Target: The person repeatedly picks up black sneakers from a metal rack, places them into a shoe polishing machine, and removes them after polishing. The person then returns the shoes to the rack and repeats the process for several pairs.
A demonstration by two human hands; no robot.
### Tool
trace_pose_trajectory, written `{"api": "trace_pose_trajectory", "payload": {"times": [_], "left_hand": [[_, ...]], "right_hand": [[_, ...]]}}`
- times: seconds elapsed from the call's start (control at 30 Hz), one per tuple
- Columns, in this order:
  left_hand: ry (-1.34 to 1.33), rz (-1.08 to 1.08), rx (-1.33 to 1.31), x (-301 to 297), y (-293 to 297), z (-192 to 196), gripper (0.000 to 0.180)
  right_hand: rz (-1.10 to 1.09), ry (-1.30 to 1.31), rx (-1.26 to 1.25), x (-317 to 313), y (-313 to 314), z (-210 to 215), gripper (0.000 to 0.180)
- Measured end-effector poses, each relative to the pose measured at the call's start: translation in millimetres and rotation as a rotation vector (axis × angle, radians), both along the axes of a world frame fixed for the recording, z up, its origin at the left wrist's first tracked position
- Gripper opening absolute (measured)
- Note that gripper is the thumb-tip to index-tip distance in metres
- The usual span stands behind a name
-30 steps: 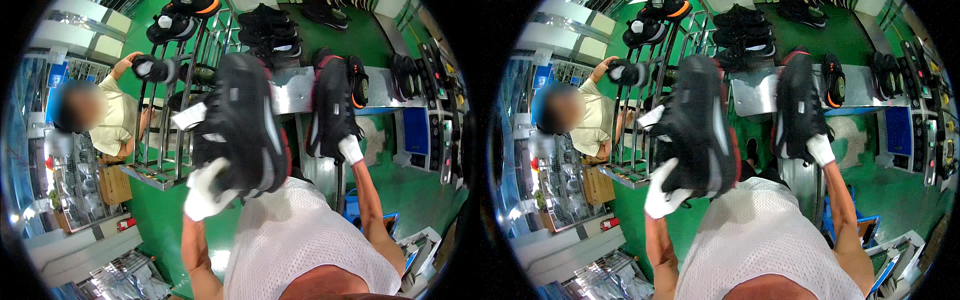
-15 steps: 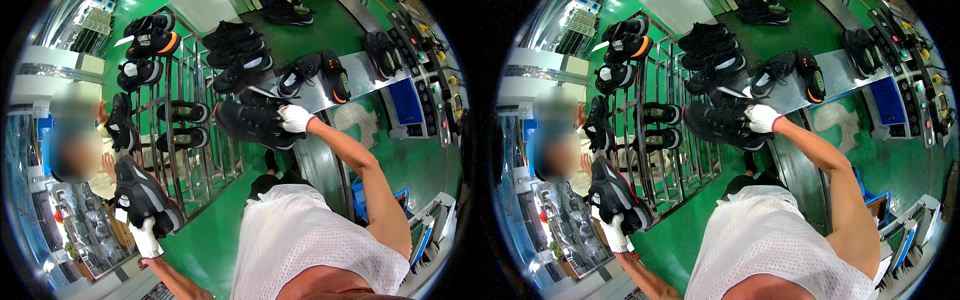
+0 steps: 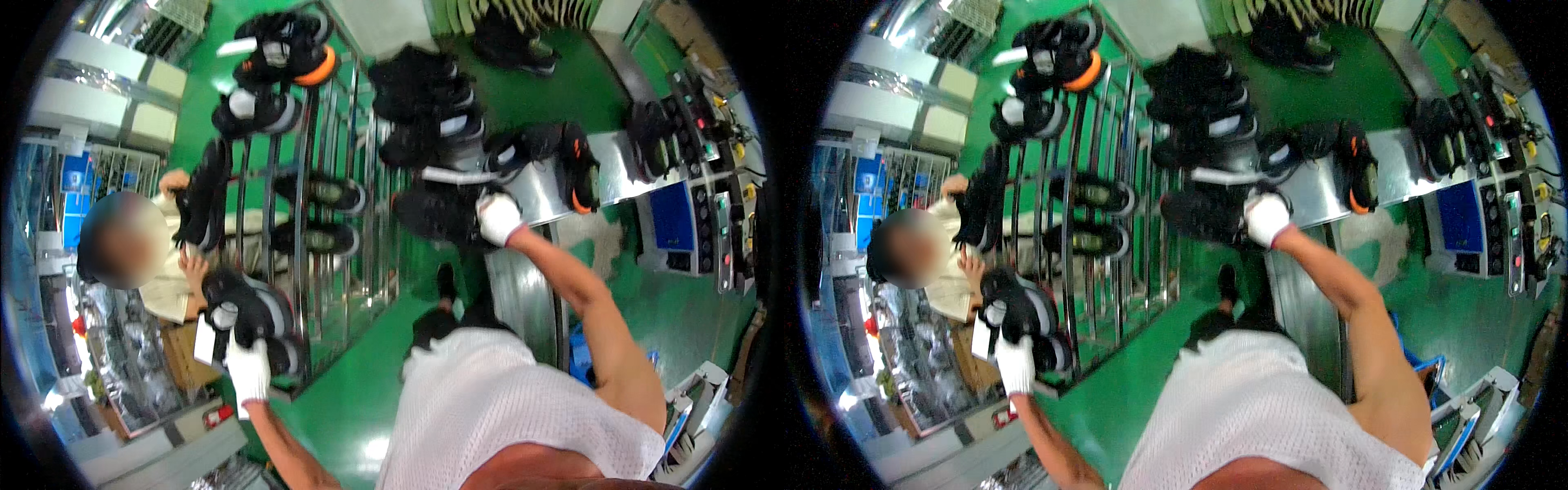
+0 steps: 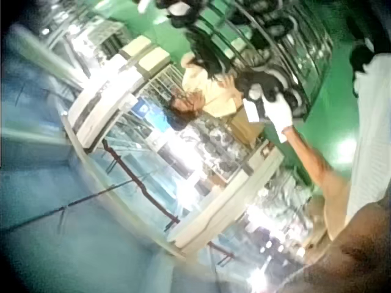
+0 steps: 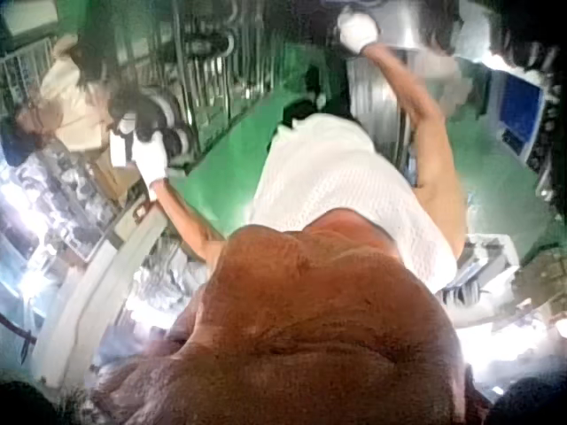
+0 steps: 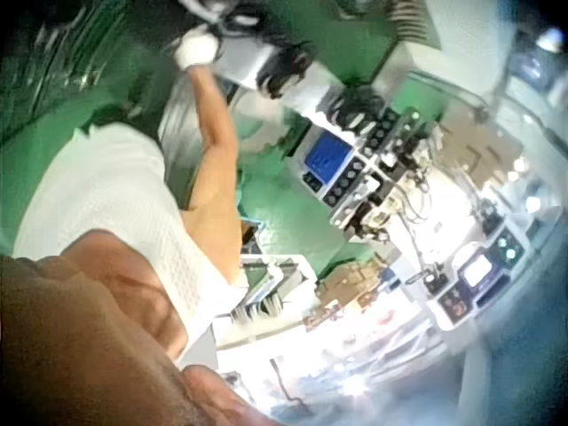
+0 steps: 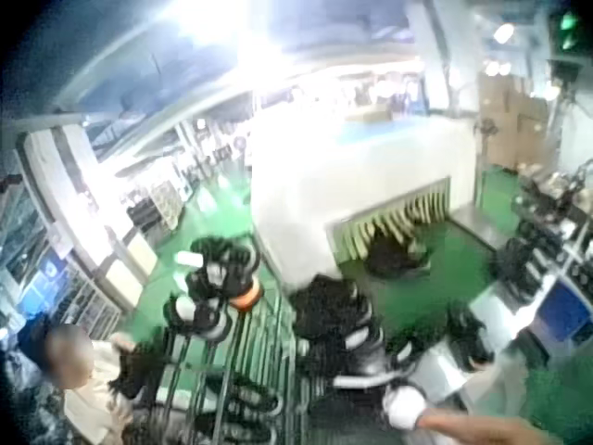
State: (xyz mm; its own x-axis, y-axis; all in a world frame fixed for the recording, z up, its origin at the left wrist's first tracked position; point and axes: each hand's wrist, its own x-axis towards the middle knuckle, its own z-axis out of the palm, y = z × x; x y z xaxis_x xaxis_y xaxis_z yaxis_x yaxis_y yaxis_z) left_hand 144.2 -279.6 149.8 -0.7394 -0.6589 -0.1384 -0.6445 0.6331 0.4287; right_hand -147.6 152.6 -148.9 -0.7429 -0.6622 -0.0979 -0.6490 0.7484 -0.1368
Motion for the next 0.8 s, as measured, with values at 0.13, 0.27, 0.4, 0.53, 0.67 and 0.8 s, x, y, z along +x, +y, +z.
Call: {"api": "trace_pose_trajectory", "payload": {"times": [0.13,0.27,0.4,0.53,0.67,0.8], "left_hand": [[0.011,0.083,-0.097,15.8,6.0,0.2,0.059],[-0.041,0.11,0.007,0.6,29.0,22.9,0.069],[0.048,0.037,-0.052,42.0,20.9,8.1,0.082],[-0.015,0.03,-0.274,27.4,42.3,15.3,0.085],[0.088,-0.013,-0.297,63.8,47.0,9.7,0.076],[0.2,-0.066,-0.386,66.7,42.4,-2.9,0.058]], "right_hand": [[-0.023,0.09,-0.055,-15.4,-17.8,7.9,0.025],[-0.062,0.106,0.09,-13.0,-32.9,14.7,0.026],[-0.186,0.11,0.083,-2.7,-46.0,23.6,0.048],[-0.207,0.111,0.021,-10.8,-27.7,-9.9,0.074],[-0.194,0.1,-0.023,4.0,-32.5,17.7,0.067],[-0.161,0.153,-0.002,10.8,-32.4,11.9,0.066]]}}
